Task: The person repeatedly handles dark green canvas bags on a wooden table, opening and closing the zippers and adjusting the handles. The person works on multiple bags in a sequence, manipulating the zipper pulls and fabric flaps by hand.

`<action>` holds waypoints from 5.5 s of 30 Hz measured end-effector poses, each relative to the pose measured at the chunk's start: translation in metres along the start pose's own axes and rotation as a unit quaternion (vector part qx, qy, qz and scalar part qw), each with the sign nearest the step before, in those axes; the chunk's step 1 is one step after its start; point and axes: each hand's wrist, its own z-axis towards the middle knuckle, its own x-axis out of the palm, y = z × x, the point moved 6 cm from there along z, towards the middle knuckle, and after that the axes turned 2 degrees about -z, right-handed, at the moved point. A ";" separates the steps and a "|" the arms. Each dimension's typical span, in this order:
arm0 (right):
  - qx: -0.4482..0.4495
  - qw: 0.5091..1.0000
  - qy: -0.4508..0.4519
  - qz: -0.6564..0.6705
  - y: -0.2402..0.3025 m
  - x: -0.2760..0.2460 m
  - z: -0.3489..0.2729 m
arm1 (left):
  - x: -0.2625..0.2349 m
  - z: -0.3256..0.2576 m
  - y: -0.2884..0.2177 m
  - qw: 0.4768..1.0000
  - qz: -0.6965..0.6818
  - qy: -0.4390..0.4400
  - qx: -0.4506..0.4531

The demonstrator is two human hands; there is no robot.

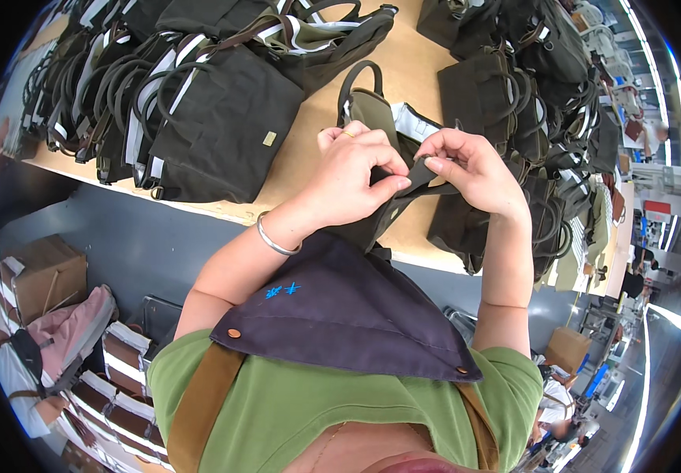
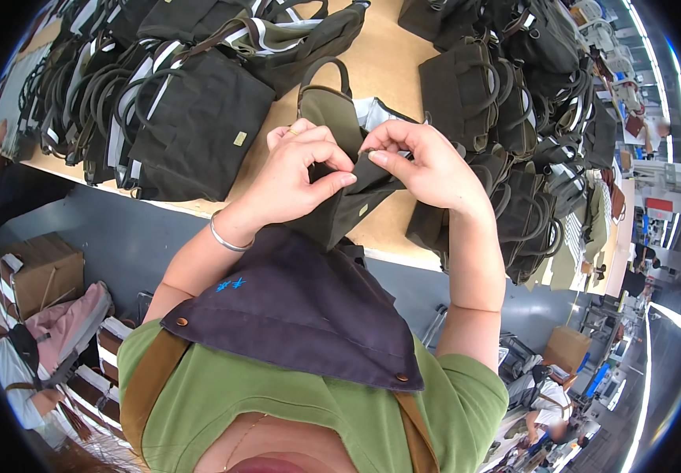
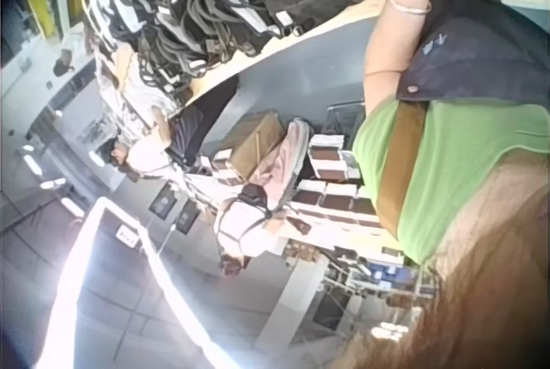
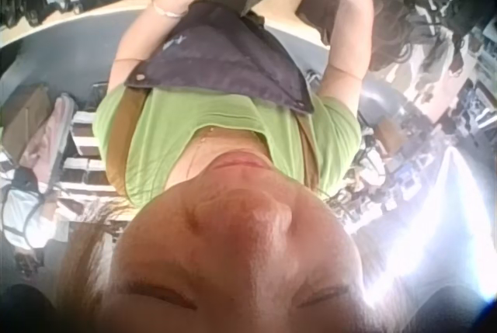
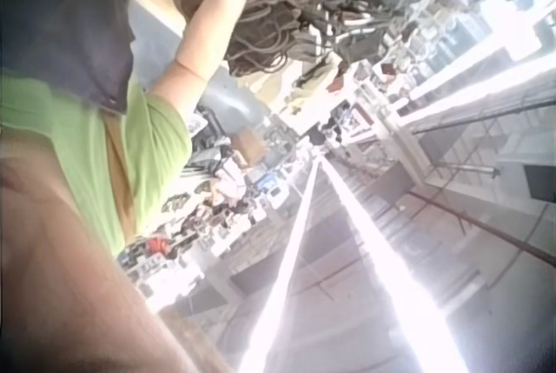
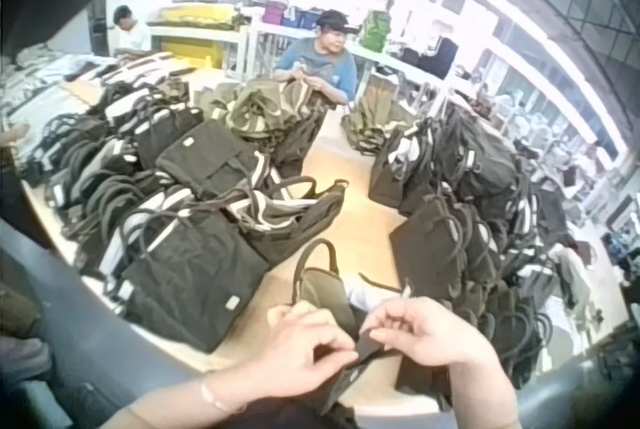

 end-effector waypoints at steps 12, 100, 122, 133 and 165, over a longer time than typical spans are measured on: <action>-0.266 0.916 -0.132 -0.271 0.019 0.010 -0.051 | 0.014 -0.010 -0.023 0.991 0.052 -0.056 0.108; -0.149 0.956 -0.049 -0.248 0.030 0.018 -0.020 | -0.031 0.012 0.026 0.940 0.284 0.117 0.146; 0.100 0.944 -0.269 -0.162 -0.079 0.047 -0.026 | 0.045 0.037 0.017 0.962 0.215 0.077 0.149; 0.160 0.956 -0.245 -0.007 -0.092 0.048 -0.024 | 0.064 -0.028 0.046 0.912 0.350 -0.016 0.215; 0.000 0.962 -0.253 -0.103 -0.081 0.048 -0.029 | 0.066 -0.013 -0.002 0.903 0.348 0.112 0.228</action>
